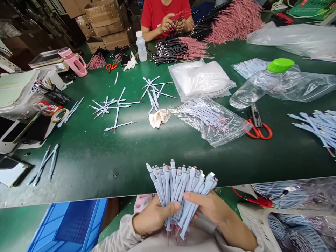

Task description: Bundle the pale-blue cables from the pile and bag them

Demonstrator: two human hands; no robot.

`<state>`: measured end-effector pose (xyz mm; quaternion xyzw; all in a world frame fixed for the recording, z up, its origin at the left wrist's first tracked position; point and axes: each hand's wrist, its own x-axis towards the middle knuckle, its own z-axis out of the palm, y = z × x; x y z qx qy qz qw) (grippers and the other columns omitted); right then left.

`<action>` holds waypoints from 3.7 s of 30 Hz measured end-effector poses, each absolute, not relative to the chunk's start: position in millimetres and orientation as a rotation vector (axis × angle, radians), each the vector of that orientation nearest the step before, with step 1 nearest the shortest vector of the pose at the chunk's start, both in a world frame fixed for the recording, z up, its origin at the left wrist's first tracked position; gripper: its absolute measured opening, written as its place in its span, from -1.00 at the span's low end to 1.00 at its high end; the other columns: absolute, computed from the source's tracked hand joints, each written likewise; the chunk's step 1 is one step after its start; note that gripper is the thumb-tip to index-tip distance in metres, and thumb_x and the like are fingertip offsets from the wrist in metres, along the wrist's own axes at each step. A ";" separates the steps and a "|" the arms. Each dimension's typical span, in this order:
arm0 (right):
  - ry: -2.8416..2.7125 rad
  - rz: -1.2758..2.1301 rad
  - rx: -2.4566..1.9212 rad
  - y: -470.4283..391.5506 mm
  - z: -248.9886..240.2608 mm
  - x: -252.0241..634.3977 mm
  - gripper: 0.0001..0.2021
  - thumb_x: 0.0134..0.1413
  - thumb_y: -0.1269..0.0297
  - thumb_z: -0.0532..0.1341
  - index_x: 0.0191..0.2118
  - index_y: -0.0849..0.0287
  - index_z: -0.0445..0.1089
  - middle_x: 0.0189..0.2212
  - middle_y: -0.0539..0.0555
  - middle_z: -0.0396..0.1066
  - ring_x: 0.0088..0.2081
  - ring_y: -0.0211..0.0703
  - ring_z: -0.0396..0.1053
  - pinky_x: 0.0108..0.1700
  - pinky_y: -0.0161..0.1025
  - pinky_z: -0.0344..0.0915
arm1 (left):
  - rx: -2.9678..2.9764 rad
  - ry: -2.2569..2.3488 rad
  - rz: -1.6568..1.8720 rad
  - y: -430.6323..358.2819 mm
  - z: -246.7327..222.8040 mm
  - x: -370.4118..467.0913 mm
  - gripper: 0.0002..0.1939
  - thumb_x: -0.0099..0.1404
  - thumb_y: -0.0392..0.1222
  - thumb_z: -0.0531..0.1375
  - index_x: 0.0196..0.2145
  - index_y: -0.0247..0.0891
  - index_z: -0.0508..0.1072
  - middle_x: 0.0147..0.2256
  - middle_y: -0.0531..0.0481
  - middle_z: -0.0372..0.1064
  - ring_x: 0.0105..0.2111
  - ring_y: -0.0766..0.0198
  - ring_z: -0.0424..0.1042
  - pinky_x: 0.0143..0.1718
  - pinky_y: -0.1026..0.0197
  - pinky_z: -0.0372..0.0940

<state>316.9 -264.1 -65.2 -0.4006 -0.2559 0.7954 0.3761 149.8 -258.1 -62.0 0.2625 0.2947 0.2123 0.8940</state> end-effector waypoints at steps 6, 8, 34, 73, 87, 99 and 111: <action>-0.727 2.041 -1.028 -267.1 -66.2 320.2 -0.62 -0.04 0.02 0.20 -0.56 0.30 0.33 -0.68 0.05 0.31 -0.68 -0.34 0.20 -0.65 -0.39 0.08 | 0.576 0.604 0.440 -260.3 -65.7 147.8 -0.59 0.24 -0.07 0.16 -0.02 -0.37 0.34 -0.28 -0.23 0.46 -0.25 0.10 0.47 -0.22 0.07 0.34; -0.783 2.028 -1.043 -268.2 -66.1 320.9 -0.63 0.01 0.03 0.18 -0.53 0.29 0.32 -0.67 0.04 0.31 -0.67 -0.35 0.19 -0.63 -0.39 0.10 | 0.588 0.595 0.430 -260.0 -66.1 146.9 -0.58 0.24 -0.07 0.17 -0.03 -0.38 0.35 -0.27 -0.23 0.45 -0.26 0.11 0.47 -0.24 0.10 0.35; -0.493 2.096 -0.920 -275.1 -66.3 319.2 -0.66 -0.07 0.06 0.26 -0.49 0.33 0.36 -0.65 0.05 0.28 -0.63 -0.34 0.18 -0.61 -0.37 0.15 | 0.334 0.575 0.485 -260.2 -59.1 148.8 -0.52 0.19 -0.03 0.19 0.00 -0.36 0.32 -0.17 -0.27 0.40 -0.12 -0.06 0.39 -0.08 -0.19 0.24; -0.433 2.078 -1.258 -297.4 -66.9 331.0 -0.53 -0.13 0.03 0.30 -0.11 0.23 0.44 -0.09 0.20 0.41 -0.05 0.07 0.32 0.09 0.00 0.14 | 0.522 0.626 0.385 -261.4 -86.6 149.2 -0.50 0.22 -0.03 0.17 0.05 -0.36 0.31 0.03 -0.27 0.27 0.05 0.00 0.24 0.13 -0.09 0.03; -0.513 2.201 -1.047 -298.7 -75.8 333.3 -0.66 -0.01 0.06 0.22 -0.49 0.30 0.41 -0.64 0.06 0.36 -0.63 -0.27 0.27 -0.56 -0.32 0.18 | 0.356 0.327 0.118 -252.3 -82.2 141.8 -0.49 0.16 -0.13 0.23 0.04 -0.41 0.31 -0.04 -0.31 0.32 0.04 -0.07 0.26 0.10 -0.15 0.04; -0.435 2.228 -0.849 -292.3 -78.5 339.1 -0.73 0.03 0.16 0.20 -0.43 0.32 0.41 -0.68 0.05 0.33 -0.69 -0.31 0.20 -0.61 -0.34 0.15 | 0.223 0.276 -0.061 -238.5 -72.7 145.4 -0.28 0.21 0.17 0.07 0.15 -0.44 0.14 0.01 -0.38 0.25 0.04 -0.08 0.26 0.14 -0.15 -0.10; -0.397 2.198 -0.852 -294.9 -77.6 337.4 -0.73 0.05 0.17 0.18 -0.42 0.34 0.40 -0.70 0.05 0.31 -0.69 -0.32 0.19 -0.64 -0.36 0.13 | 0.146 0.205 -0.049 -238.8 -73.1 146.3 -0.04 0.14 0.43 -0.16 0.20 -0.46 0.02 0.05 -0.43 0.19 0.08 -0.14 0.19 0.14 -0.17 -0.19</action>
